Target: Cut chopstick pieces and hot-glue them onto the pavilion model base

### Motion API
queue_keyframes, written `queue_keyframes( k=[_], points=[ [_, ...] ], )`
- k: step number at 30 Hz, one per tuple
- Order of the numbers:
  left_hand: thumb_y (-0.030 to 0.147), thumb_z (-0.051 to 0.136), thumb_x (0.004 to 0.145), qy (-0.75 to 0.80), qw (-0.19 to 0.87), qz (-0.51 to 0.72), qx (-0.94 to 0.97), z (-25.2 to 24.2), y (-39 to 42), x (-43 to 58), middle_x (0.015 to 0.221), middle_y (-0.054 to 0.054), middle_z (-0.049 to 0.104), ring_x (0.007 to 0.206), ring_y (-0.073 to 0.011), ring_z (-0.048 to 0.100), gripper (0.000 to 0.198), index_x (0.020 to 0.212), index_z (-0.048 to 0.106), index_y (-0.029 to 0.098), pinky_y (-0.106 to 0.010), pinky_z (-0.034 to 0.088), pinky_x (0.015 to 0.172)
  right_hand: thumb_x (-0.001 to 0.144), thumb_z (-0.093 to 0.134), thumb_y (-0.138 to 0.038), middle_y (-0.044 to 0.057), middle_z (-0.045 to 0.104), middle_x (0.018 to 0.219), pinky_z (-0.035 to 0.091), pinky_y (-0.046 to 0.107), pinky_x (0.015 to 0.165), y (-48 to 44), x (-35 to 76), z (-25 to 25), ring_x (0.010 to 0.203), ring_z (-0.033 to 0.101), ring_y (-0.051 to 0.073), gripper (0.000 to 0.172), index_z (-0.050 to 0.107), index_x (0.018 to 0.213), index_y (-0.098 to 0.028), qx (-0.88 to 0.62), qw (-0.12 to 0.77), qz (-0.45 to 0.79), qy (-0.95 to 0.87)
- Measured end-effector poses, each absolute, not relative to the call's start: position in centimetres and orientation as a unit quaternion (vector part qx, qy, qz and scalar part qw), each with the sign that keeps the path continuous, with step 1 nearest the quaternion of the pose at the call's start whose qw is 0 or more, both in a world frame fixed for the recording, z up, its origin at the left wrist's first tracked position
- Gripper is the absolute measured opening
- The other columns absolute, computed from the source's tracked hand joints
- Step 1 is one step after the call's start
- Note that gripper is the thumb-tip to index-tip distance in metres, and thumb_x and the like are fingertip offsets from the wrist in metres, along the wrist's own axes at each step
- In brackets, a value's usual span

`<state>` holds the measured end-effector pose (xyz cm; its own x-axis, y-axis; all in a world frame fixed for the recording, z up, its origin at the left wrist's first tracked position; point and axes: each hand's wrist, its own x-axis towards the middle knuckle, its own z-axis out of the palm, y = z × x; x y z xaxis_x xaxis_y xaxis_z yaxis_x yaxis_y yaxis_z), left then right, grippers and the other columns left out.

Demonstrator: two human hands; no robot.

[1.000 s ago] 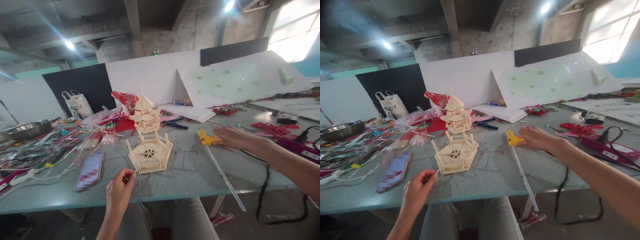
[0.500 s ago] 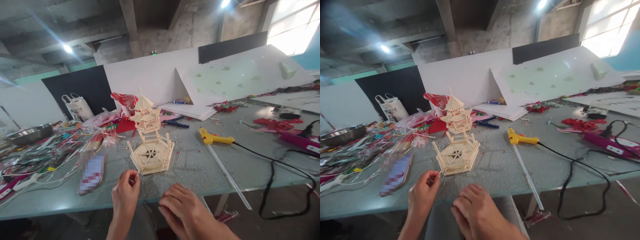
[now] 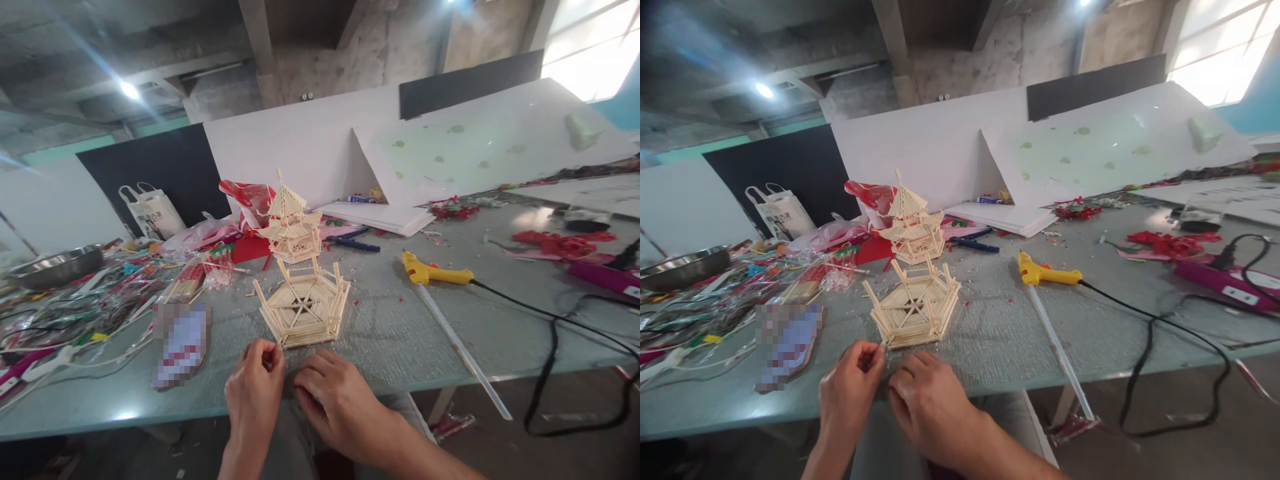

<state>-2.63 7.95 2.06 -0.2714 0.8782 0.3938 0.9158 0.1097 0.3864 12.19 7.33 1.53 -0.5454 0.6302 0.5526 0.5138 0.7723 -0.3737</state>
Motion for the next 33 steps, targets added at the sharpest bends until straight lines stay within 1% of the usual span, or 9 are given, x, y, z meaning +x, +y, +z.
queue_keyframes(
  k=[8, 15, 23, 33],
  points=[
    [0.028, 0.049, 0.081, -0.746, 0.041, -0.279, -0.604, 2.0, 8.2, -2.6, 0.072, 0.001, 0.067, 0.065, -0.0146, 0.062, 0.012, 0.072, 0.056, 0.022, -0.021, 0.033, 0.057, 0.083, 0.046, -0.014, 0.003, 0.058, 0.077, 0.042, 0.028, 0.068, 7.5, 12.2, 1.2, 0.075, 0.051, 0.016, 0.013, 0.058, 0.079, -0.016, -0.335, 0.338, 0.089, -0.875],
    [0.027, 0.048, 0.082, -0.763, 0.006, -0.255, -0.593, 2.8, 8.1, -2.2, 0.075, -0.001, 0.067, 0.068, -0.0164, 0.062, 0.013, 0.074, 0.056, 0.022, -0.023, 0.032, 0.057, 0.083, 0.046, -0.016, 0.003, 0.057, 0.079, 0.041, 0.027, 0.069, 7.4, 12.3, 1.2, 0.076, 0.050, 0.016, 0.012, 0.057, 0.079, -0.017, -0.334, 0.324, 0.089, -0.881],
    [0.028, 0.047, 0.082, -0.766, 0.013, -0.252, -0.591, 2.9, 8.2, -2.3, 0.076, -0.001, 0.067, 0.067, -0.0160, 0.062, 0.014, 0.074, 0.056, 0.022, -0.023, 0.030, 0.057, 0.082, 0.046, -0.016, 0.002, 0.056, 0.079, 0.039, 0.026, 0.069, 7.5, 12.2, 0.8, 0.076, 0.049, 0.015, 0.011, 0.056, 0.077, -0.017, -0.338, 0.322, 0.080, -0.881],
    [0.027, 0.050, 0.082, -0.768, -0.002, -0.242, -0.593, 2.8, 8.2, -2.5, 0.075, 0.001, 0.067, 0.066, -0.0145, 0.061, 0.011, 0.073, 0.056, 0.022, -0.022, 0.030, 0.057, 0.082, 0.047, -0.016, 0.002, 0.056, 0.080, 0.038, 0.026, 0.069, 7.4, 12.3, 1.1, 0.077, 0.049, 0.015, 0.009, 0.055, 0.077, -0.017, -0.341, 0.308, 0.076, -0.885]
  ],
)
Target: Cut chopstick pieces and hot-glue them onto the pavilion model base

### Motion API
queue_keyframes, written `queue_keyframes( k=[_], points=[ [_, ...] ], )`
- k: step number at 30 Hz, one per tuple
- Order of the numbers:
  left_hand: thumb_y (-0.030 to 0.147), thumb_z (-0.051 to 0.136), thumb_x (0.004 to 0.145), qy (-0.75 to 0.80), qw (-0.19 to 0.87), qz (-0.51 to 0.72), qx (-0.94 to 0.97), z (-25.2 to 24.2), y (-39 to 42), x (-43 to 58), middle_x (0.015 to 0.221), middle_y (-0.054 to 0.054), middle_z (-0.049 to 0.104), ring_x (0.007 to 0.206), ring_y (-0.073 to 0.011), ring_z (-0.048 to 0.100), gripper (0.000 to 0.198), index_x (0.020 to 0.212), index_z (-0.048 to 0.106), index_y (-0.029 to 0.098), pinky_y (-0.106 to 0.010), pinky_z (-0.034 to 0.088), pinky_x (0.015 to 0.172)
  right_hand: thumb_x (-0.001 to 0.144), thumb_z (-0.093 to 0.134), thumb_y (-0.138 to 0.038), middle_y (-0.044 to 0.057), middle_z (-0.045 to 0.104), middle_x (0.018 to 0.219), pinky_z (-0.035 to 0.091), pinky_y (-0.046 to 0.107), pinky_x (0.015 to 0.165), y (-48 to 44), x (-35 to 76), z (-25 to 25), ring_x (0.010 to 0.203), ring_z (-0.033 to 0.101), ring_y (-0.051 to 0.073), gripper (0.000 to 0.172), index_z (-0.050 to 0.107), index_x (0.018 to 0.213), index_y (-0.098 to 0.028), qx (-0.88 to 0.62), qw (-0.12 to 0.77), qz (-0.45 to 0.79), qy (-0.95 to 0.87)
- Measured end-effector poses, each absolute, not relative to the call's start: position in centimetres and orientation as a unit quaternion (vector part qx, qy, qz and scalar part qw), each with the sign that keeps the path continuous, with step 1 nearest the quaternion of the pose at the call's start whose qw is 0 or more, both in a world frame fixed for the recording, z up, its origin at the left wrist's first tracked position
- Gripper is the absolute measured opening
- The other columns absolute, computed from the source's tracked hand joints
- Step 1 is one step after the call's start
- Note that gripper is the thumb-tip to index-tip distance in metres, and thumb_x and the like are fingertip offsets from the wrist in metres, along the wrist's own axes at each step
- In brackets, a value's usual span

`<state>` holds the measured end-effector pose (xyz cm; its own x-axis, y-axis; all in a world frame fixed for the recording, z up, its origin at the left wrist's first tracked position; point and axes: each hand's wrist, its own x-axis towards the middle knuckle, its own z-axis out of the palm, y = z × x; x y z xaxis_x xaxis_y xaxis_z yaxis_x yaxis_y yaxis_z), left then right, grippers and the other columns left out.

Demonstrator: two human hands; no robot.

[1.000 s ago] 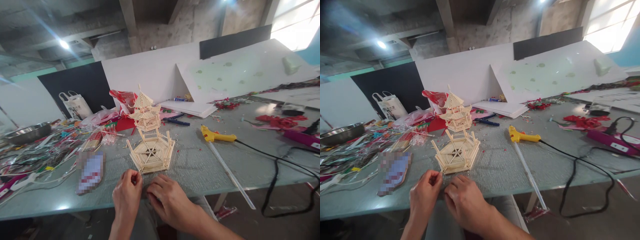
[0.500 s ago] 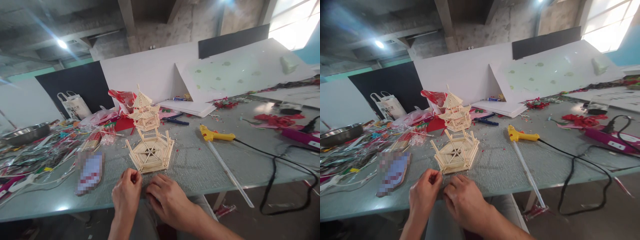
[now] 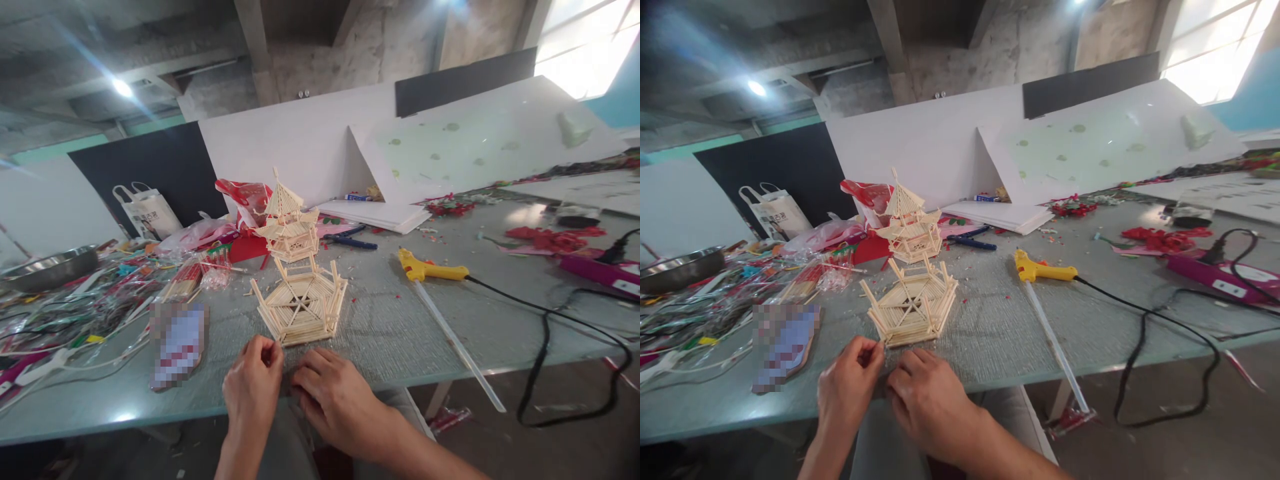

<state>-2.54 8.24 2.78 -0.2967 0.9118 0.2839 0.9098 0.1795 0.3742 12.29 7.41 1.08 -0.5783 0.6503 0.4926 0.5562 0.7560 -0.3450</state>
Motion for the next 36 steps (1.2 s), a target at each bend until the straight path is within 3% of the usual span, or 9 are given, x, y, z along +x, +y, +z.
queue_keyframes(
  k=[22, 28, 36],
  points=[
    [0.028, 0.048, 0.083, 0.786, -0.064, 0.202, 0.581, 2.47, 8.36, -1.83, 0.077, 0.000, 0.068, 0.062, -0.0159, 0.061, 0.013, 0.076, 0.058, 0.023, -0.023, 0.024, 0.052, 0.084, 0.048, -0.019, 0.002, 0.056, 0.081, 0.038, 0.025, 0.069, 7.51, 12.21, 0.65, 0.078, 0.049, 0.014, 0.009, 0.052, 0.076, -0.017, -0.346, 0.310, 0.073, -0.882],
    [0.029, 0.048, 0.083, 0.782, -0.048, 0.205, 0.586, 2.67, 8.41, -1.90, 0.077, 0.000, 0.069, 0.065, -0.0167, 0.063, 0.013, 0.078, 0.058, 0.023, -0.024, 0.028, 0.054, 0.083, 0.049, -0.019, 0.001, 0.056, 0.081, 0.038, 0.025, 0.069, 7.49, 12.23, 0.82, 0.078, 0.049, 0.014, 0.008, 0.053, 0.076, -0.017, -0.346, 0.310, 0.071, -0.883],
    [0.026, 0.053, 0.082, 0.748, 0.021, 0.292, 0.596, 2.53, 8.16, -2.30, 0.083, 0.001, 0.070, 0.073, -0.0164, 0.065, 0.013, 0.094, 0.057, 0.023, -0.024, 0.037, 0.062, 0.083, 0.048, -0.018, 0.002, 0.057, 0.080, 0.039, 0.025, 0.069, 7.39, 12.22, 0.88, 0.077, 0.050, 0.015, 0.009, 0.054, 0.076, -0.017, -0.344, 0.309, 0.066, -0.884]
  ],
)
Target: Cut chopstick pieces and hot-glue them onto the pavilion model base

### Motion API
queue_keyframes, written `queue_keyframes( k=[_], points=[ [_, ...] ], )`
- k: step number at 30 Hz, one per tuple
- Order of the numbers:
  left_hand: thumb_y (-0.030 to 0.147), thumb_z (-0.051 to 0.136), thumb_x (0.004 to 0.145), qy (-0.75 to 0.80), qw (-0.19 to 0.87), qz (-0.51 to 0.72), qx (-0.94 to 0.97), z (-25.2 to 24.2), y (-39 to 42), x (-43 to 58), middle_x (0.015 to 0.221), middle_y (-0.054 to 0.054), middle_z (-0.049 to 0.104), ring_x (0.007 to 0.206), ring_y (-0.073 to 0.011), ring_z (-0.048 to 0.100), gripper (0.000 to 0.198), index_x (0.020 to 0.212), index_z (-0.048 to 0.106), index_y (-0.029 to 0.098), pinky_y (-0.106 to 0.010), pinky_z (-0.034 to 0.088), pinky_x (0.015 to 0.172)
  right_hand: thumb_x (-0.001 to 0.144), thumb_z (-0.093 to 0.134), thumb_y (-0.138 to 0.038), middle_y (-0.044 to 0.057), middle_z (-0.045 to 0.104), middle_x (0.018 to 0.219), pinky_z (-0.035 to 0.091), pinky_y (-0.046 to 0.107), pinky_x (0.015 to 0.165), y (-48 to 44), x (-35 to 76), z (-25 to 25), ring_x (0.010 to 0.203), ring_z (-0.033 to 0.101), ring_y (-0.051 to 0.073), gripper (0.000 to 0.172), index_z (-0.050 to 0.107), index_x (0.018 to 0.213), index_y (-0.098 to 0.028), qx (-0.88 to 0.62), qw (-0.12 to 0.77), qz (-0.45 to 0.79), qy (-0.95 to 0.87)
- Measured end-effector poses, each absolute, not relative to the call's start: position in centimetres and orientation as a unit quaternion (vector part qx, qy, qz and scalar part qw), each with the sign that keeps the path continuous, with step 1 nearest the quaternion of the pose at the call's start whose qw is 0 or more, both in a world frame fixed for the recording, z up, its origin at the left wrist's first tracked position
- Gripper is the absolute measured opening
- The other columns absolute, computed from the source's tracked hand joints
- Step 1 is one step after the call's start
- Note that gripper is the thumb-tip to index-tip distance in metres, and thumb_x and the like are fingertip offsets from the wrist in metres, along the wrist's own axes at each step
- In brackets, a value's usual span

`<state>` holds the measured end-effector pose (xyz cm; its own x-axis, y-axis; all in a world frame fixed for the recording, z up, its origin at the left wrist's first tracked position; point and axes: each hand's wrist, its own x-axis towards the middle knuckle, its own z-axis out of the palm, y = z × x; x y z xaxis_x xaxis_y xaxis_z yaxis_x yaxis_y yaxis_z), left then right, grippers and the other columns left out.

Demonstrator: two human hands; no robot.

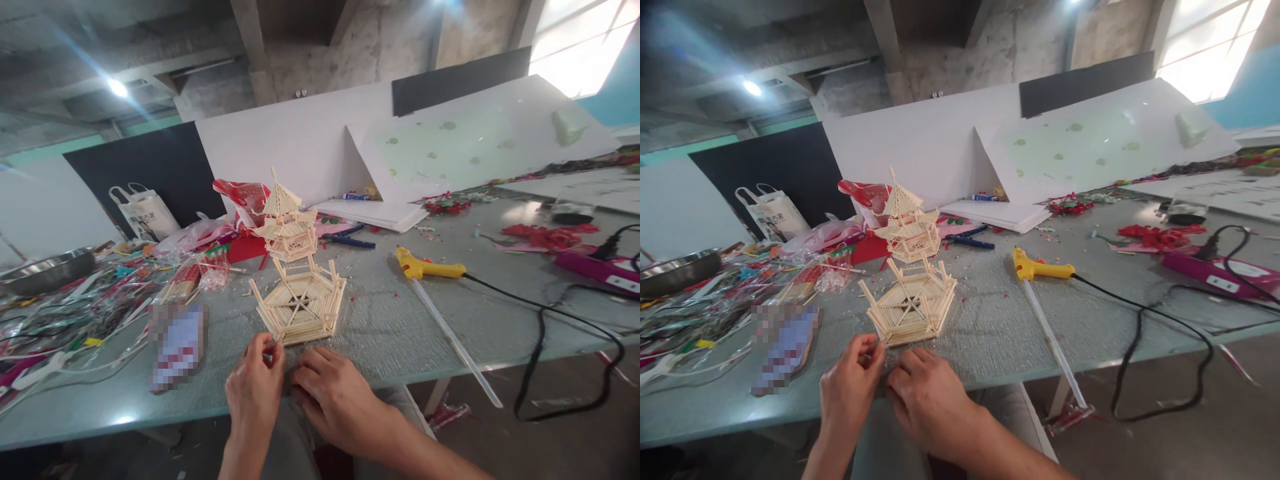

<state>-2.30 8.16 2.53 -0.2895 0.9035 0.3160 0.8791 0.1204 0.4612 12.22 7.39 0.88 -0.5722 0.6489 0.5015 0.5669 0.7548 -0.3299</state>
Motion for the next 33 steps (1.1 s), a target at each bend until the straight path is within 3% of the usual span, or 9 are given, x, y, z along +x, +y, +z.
queue_keyframes(
  k=[14, 33],
  points=[
    [0.037, 0.051, 0.083, 0.752, 0.038, 0.271, 0.599, 2.44, 7.78, -2.57, 0.089, -0.001, 0.069, 0.075, -0.0170, 0.064, 0.025, 0.103, 0.056, 0.023, -0.026, 0.039, 0.065, 0.084, 0.047, -0.017, 0.003, 0.057, 0.082, 0.041, 0.027, 0.074, 7.59, 12.11, 0.70, 0.080, 0.050, 0.015, 0.010, 0.056, 0.079, -0.017, -0.342, 0.308, 0.072, -0.885],
    [0.036, 0.051, 0.083, 0.754, 0.000, 0.254, 0.606, 2.48, 7.95, -2.16, 0.086, 0.000, 0.070, 0.072, -0.0165, 0.064, 0.016, 0.089, 0.060, 0.023, -0.024, 0.035, 0.059, 0.083, 0.047, -0.016, 0.003, 0.056, 0.081, 0.041, 0.026, 0.071, 7.56, 12.17, 0.90, 0.078, 0.049, 0.015, 0.010, 0.055, 0.077, -0.017, -0.341, 0.310, 0.063, -0.885]
  ],
)
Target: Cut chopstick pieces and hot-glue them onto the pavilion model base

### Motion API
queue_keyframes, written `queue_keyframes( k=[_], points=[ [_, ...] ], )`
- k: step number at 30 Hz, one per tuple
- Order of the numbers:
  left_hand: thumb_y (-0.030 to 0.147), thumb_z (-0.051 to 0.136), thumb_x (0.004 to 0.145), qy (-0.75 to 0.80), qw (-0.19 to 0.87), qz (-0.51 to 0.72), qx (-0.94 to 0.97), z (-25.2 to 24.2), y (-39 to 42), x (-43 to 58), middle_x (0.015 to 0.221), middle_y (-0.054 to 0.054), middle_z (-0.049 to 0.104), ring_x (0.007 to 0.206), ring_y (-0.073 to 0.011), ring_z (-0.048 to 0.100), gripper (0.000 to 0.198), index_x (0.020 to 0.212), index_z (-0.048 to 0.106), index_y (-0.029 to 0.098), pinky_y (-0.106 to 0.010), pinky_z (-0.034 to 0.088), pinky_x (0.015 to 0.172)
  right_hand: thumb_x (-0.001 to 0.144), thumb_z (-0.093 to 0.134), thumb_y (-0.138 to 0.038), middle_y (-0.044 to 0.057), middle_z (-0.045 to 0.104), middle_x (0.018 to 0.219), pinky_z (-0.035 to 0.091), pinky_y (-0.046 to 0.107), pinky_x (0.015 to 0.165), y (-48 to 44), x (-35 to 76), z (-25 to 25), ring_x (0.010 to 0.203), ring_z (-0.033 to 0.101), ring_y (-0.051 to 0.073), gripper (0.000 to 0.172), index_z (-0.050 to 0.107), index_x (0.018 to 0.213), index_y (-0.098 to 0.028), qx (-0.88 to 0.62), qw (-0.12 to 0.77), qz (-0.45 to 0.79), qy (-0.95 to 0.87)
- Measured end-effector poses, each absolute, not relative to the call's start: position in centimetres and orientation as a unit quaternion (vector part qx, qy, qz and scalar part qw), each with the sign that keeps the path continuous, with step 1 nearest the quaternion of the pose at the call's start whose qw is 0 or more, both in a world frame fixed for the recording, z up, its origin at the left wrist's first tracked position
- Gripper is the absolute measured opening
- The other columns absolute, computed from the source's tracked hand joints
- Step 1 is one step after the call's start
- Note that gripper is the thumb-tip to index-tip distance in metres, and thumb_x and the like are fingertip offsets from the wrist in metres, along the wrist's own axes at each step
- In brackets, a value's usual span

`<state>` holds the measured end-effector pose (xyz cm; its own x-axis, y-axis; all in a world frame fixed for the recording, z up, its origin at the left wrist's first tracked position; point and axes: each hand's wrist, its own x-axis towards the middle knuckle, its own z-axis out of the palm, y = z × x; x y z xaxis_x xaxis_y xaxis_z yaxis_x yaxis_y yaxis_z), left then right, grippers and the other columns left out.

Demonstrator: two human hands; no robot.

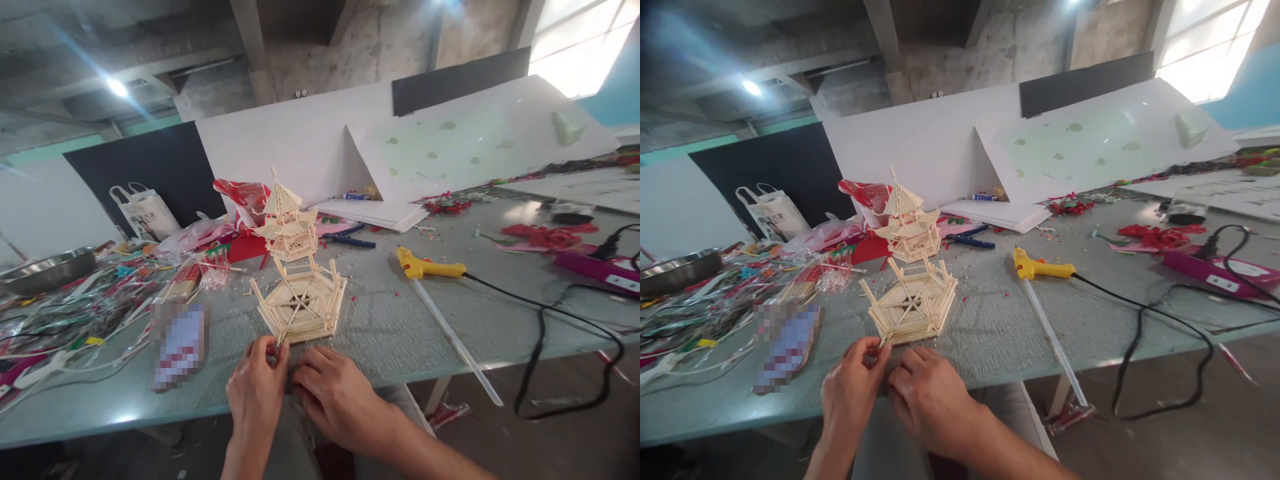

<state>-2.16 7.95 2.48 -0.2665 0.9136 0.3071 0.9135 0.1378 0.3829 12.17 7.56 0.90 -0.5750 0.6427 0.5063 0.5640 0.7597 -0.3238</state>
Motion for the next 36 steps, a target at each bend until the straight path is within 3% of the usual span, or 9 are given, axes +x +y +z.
queue_keyframes(
  k=[18, 36],
  points=[
    [0.031, 0.053, 0.083, 0.747, -0.023, 0.268, 0.608, 2.19, 8.20, -2.11, 0.078, 0.001, 0.070, 0.066, -0.0145, 0.064, 0.013, 0.080, 0.062, 0.023, -0.021, 0.034, 0.056, 0.084, 0.047, -0.017, 0.003, 0.056, 0.080, 0.041, 0.027, 0.071, 7.47, 12.18, 0.88, 0.078, 0.049, 0.015, 0.012, 0.057, 0.077, -0.017, -0.342, 0.312, 0.063, -0.884],
    [0.036, 0.050, 0.084, 0.761, -0.050, 0.245, 0.598, 2.15, 8.13, -2.00, 0.081, 0.001, 0.070, 0.069, -0.0179, 0.065, 0.017, 0.084, 0.062, 0.024, -0.024, 0.033, 0.056, 0.086, 0.045, -0.018, 0.002, 0.055, 0.080, 0.040, 0.026, 0.071, 7.47, 12.05, 0.57, 0.077, 0.048, 0.015, 0.013, 0.054, 0.076, -0.017, -0.348, 0.310, 0.060, -0.883]
  ],
)
